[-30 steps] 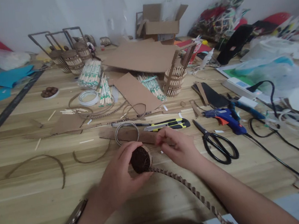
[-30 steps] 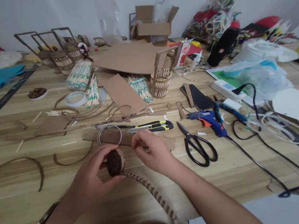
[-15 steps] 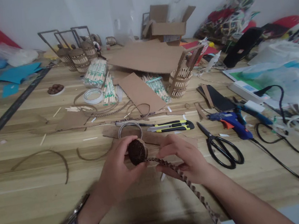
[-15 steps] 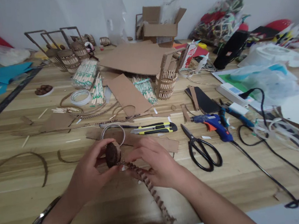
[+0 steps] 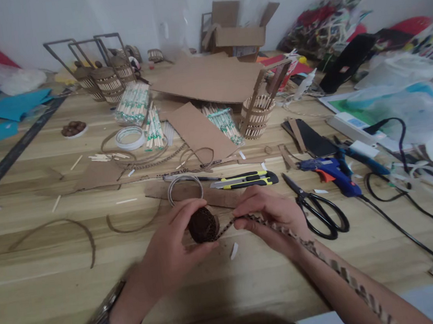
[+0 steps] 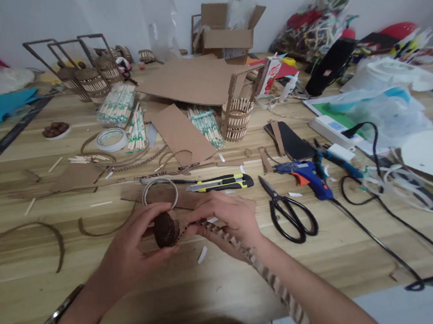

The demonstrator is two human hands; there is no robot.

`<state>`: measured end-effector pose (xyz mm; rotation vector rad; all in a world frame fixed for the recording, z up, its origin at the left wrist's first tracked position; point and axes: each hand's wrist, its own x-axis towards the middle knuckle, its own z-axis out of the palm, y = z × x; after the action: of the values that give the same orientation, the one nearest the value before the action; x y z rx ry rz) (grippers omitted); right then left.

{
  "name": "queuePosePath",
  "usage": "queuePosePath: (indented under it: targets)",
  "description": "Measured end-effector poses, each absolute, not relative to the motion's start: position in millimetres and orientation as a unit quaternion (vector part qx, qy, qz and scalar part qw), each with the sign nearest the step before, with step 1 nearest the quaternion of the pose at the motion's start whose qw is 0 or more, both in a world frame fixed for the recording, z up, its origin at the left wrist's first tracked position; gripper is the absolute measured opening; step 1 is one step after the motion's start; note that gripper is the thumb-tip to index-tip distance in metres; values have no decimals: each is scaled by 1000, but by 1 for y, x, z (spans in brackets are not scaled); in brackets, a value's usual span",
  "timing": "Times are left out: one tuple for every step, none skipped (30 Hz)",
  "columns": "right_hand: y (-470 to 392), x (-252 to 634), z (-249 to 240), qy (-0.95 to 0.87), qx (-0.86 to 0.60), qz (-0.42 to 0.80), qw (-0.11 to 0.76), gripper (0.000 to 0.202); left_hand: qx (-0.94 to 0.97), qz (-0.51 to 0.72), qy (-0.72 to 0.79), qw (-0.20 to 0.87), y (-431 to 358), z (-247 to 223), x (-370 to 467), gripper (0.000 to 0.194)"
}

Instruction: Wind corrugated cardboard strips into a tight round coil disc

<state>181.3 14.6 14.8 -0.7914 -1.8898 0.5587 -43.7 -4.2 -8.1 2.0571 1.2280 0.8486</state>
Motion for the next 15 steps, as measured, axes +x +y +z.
queuePosePath:
  targets:
    - [15, 181, 15, -776, -329, 230, 486, 6, 783, 311, 455, 289, -4, -7, -44, 53]
    - [15, 181, 14, -776, -333, 231, 483, 7, 791, 304, 448, 284, -4, -6, -44, 52]
    - [16, 181, 14, -776, -336, 231, 481, 8, 799, 297, 441, 280, -4, -5, -43, 52]
    - [16, 181, 13, -776, -336, 230, 482, 10, 807, 291, 434, 277, -4, -4, -43, 52]
    - [16, 181, 12, -776, -334, 231, 484, 11, 813, 286, 427, 274, -5, -3, -43, 51]
    - [17, 180, 11, -775, -332, 233, 484, 11, 818, 282, 421, 272, -5, -3, -43, 52]
    - [17, 180, 11, -775, -330, 238, 483, 12, 822, 280, 415, 270, -5, -2, -43, 52]
    - [17, 180, 11, -775, -331, 246, 479, 12, 827, 279, 408, 268, -6, -3, -43, 52]
    - [17, 180, 11, -774, -332, 256, 474, 12, 831, 279, 401, 267, -6, -3, -43, 52]
    - [17, 180, 11, -773, -334, 267, 469, 12, 836, 279, 390, 266, -6, -3, -43, 53]
    - [17, 180, 11, -772, -336, 276, 464, 13, 840, 281, 380, 265, -6, -3, -43, 53]
    - [17, 180, 11, -772, -336, 282, 460, 13, 844, 284, 370, 264, -7, -3, -43, 53]
    - [17, 179, 10, -773, -334, 285, 458, 14, 848, 286, 360, 262, -7, -2, -42, 52]
    - [17, 179, 10, -775, -329, 285, 458, 14, 851, 287, 354, 260, -7, -2, -42, 52]
    - [18, 179, 9, -778, -322, 283, 458, 15, 854, 288, 349, 258, -7, -1, -41, 51]
